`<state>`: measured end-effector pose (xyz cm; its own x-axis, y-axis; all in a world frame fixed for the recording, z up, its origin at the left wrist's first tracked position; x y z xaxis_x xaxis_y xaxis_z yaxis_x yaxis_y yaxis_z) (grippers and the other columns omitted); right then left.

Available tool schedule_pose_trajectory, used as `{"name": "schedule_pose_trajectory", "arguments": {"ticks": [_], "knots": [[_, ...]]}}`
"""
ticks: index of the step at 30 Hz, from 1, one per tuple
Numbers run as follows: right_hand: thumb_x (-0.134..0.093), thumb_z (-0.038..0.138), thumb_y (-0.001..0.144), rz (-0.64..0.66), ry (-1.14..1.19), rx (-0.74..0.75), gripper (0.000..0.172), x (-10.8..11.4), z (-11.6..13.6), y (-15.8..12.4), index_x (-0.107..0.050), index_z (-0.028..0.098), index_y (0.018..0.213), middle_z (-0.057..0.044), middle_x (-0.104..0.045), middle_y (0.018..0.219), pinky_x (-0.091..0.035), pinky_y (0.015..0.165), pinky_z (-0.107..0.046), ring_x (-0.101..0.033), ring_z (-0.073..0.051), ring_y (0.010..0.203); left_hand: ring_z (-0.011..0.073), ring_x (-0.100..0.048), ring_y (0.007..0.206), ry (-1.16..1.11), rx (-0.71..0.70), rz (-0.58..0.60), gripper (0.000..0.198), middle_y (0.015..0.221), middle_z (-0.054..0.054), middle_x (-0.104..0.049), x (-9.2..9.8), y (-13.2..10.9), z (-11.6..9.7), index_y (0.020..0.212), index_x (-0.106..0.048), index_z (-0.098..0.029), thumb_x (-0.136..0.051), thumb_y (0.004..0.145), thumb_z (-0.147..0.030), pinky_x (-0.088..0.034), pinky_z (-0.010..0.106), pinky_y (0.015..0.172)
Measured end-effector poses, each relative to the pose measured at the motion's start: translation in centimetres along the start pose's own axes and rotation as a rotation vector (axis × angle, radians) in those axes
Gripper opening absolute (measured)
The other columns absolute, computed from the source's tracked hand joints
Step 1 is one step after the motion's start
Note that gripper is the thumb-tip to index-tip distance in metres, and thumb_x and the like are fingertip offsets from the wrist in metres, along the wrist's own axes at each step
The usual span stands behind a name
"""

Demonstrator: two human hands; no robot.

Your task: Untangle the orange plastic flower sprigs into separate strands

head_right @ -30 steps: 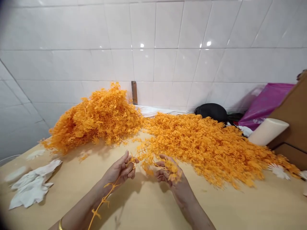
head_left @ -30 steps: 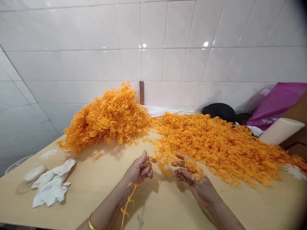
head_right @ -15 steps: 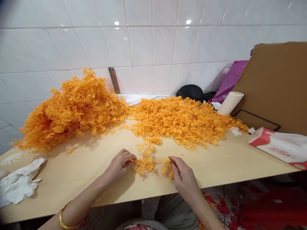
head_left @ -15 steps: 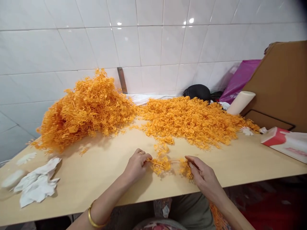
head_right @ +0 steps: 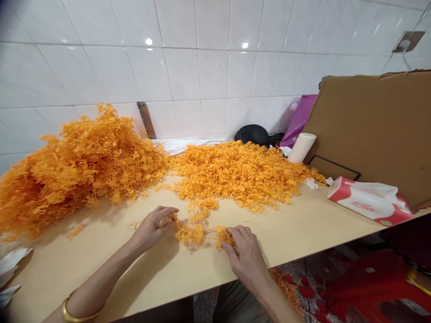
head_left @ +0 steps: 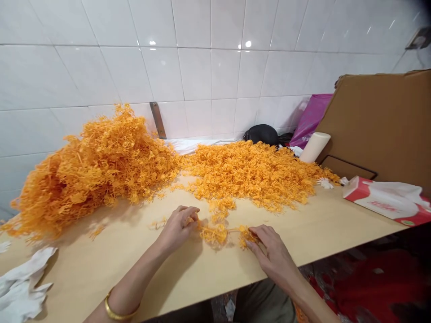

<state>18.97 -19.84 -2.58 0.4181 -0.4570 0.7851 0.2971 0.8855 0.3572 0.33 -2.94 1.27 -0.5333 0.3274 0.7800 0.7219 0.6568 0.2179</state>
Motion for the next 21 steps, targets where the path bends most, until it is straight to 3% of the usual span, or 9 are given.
{"name": "schedule_pose_trajectory", "arguments": {"ticks": [2, 4, 6, 8, 12, 14, 16, 21], "knots": [[-0.046, 0.028, 0.081, 0.016, 0.028, 0.0, 0.019, 0.0, 0.1, 0.3, -0.054, 0.018, 0.096, -0.007, -0.057, 0.089, -0.042, 0.074, -0.036, -0.051, -0.022, 0.086, 0.0181, -0.054, 0.089, -0.106, 0.037, -0.028, 0.029, 0.091, 0.004, -0.062, 0.4, -0.1, 0.8, 0.095, -0.059, -0.022, -0.043, 0.072, -0.015, -0.043, 0.032, 0.077], [-0.047, 0.029, 0.081, 0.007, 0.051, -0.008, 0.019, -0.1, 0.2, 0.5, -0.054, 0.019, 0.095, -0.007, -0.057, 0.088, -0.042, 0.074, -0.036, -0.051, -0.022, 0.086, 0.0168, -0.055, 0.085, -0.163, 0.08, -0.144, 0.028, 0.087, 0.004, -0.063, 1.2, -0.3, 1.1, 0.097, -0.058, -0.02, -0.04, 0.076, -0.017, -0.043, 0.032, 0.076], [-0.046, 0.03, 0.082, -0.022, 0.076, -0.022, 0.02, -0.3, 0.1, 0.6, -0.053, 0.019, 0.097, -0.007, -0.057, 0.09, -0.043, 0.076, -0.036, -0.051, -0.021, 0.087, 0.017, -0.054, 0.083, -0.123, 0.089, -0.326, 0.023, 0.084, 0.004, -0.062, 2.2, -0.7, 0.6, 0.091, -0.058, -0.019, -0.04, 0.079, -0.022, -0.042, 0.032, 0.075], [-0.044, 0.031, 0.083, -0.069, 0.107, -0.04, 0.021, -0.4, 0.1, 0.5, -0.052, 0.019, 0.098, -0.007, -0.056, 0.092, -0.043, 0.077, -0.036, -0.051, -0.021, 0.089, 0.0181, -0.052, 0.082, -0.002, 0.035, -0.419, 0.02, 0.076, 0.005, -0.061, 2.5, -0.9, -1.0, 0.076, -0.059, -0.018, -0.042, 0.08, -0.026, -0.04, 0.033, 0.075], [-0.039, 0.028, 0.085, -0.212, 0.128, -0.03, 0.02, -0.1, 0.8, 0.5, -0.051, 0.019, 0.099, -0.008, -0.054, 0.095, -0.043, 0.08, -0.036, -0.05, -0.021, 0.093, 0.0219, -0.047, 0.081, 0.255, -0.073, -0.216, 0.024, 0.065, 0.006, -0.057, 0.4, -0.6, -4.2, 0.058, -0.057, -0.017, -0.049, 0.076, -0.03, -0.036, 0.037, 0.075], [-0.039, 0.027, 0.085, -0.244, 0.077, 0.039, 0.024, 0.1, 1.6, 0.6, -0.05, 0.019, 0.105, -0.009, -0.052, 0.1, -0.041, 0.083, -0.038, -0.048, -0.022, 0.097, 0.0231, -0.046, 0.08, 0.32, -0.052, -0.116, 0.022, 0.066, 0.007, -0.058, -1.1, -0.3, -4.6, 0.056, -0.057, -0.017, -0.052, 0.074, -0.029, -0.035, 0.038, 0.073], [-0.042, 0.026, 0.083, -0.196, -0.008, 0.123, 0.03, -0.1, 2.5, 0.9, -0.048, 0.019, 0.112, -0.01, -0.051, 0.105, -0.04, 0.084, -0.041, -0.046, -0.023, 0.1, 0.0221, -0.046, 0.078, 0.308, -0.027, -0.06, 0.023, 0.067, 0.007, -0.058, -2.1, -0.1, -4.4, 0.054, -0.057, -0.017, -0.051, 0.074, -0.024, -0.035, 0.036, 0.072], [-0.044, 0.024, 0.082, -0.049, -0.104, 0.188, 0.027, -1.6, 3.3, 1.3, -0.055, 0.021, 0.106, -0.01, -0.053, 0.105, -0.042, 0.08, -0.04, -0.048, -0.023, 0.097, 0.018, -0.047, 0.074, 0.139, 0.043, -0.164, 0.026, 0.06, 0.004, -0.056, -2.3, 0.1, -2.8, 0.057, -0.056, -0.018, -0.043, 0.08, -0.021, -0.036, 0.029, 0.068]]}}
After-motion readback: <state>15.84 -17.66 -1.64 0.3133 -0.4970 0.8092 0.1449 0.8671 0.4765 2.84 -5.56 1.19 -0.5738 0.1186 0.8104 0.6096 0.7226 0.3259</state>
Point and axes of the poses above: each hand's wrist, its own y-axis towards the middle knuckle, its own x-axis out of the back of the hand, z = x × y, the point moved 3 cm from there along y, towards the middle knuckle
